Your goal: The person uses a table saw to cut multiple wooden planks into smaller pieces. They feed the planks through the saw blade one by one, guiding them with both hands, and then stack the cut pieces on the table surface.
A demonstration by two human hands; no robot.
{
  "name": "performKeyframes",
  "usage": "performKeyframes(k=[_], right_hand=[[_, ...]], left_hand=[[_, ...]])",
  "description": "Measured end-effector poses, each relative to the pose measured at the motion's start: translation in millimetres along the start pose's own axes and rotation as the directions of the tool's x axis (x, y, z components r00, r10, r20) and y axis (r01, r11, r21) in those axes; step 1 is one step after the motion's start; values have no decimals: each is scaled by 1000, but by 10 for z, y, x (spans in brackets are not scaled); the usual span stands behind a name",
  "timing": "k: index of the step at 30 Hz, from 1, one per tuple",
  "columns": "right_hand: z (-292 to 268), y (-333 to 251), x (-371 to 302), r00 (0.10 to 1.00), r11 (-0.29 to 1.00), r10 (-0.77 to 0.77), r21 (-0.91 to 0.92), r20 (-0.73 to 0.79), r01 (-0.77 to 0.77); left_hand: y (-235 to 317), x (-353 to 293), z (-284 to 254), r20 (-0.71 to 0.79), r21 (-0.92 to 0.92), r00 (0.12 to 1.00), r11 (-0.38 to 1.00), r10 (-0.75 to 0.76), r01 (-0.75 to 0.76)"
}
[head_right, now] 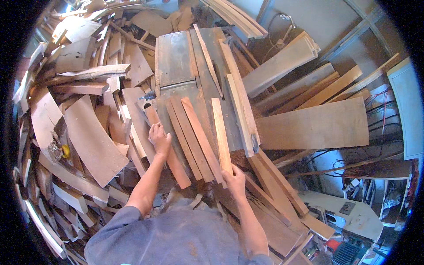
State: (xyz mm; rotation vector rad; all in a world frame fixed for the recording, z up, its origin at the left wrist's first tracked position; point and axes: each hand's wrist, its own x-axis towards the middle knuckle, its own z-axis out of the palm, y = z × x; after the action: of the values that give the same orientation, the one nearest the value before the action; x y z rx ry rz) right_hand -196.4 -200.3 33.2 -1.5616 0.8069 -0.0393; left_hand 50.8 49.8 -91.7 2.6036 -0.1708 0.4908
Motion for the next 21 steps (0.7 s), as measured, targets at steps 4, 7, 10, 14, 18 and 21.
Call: performKeyframes(k=[4, 7, 10, 14, 18, 21], right_hand=[[338, -35, 493, 999, 996, -47, 71, -12, 48], [733, -345, 1062, 993, 990, -108, 88, -44, 112], [1134, -645, 1967, 975, 975, -212, -87, -60, 206], [1602, -1482, 3023, 990, 990, -136, 36, -42, 137], [1796, -1798, 2785, 991, 969, -96, 237, 96, 71], [1335, -1371, 2200, 978, 991, -13, 132, 208, -15]], left_hand=[[-34, -25, 10, -26, -4, 1000, 1000, 4, -4], [-73, -36, 30, -42, -14, 999, 1000, -12, 12], [-10, -28, 11, -10, -15, 999, 999, -36, 36], [146, 24, -39, 29, -65, 999, 997, -45, 47], [27, -10, 18, -28, -40, 999, 999, -26, 25], [49, 0, -48, -5, -33, 999, 998, -49, 48]])
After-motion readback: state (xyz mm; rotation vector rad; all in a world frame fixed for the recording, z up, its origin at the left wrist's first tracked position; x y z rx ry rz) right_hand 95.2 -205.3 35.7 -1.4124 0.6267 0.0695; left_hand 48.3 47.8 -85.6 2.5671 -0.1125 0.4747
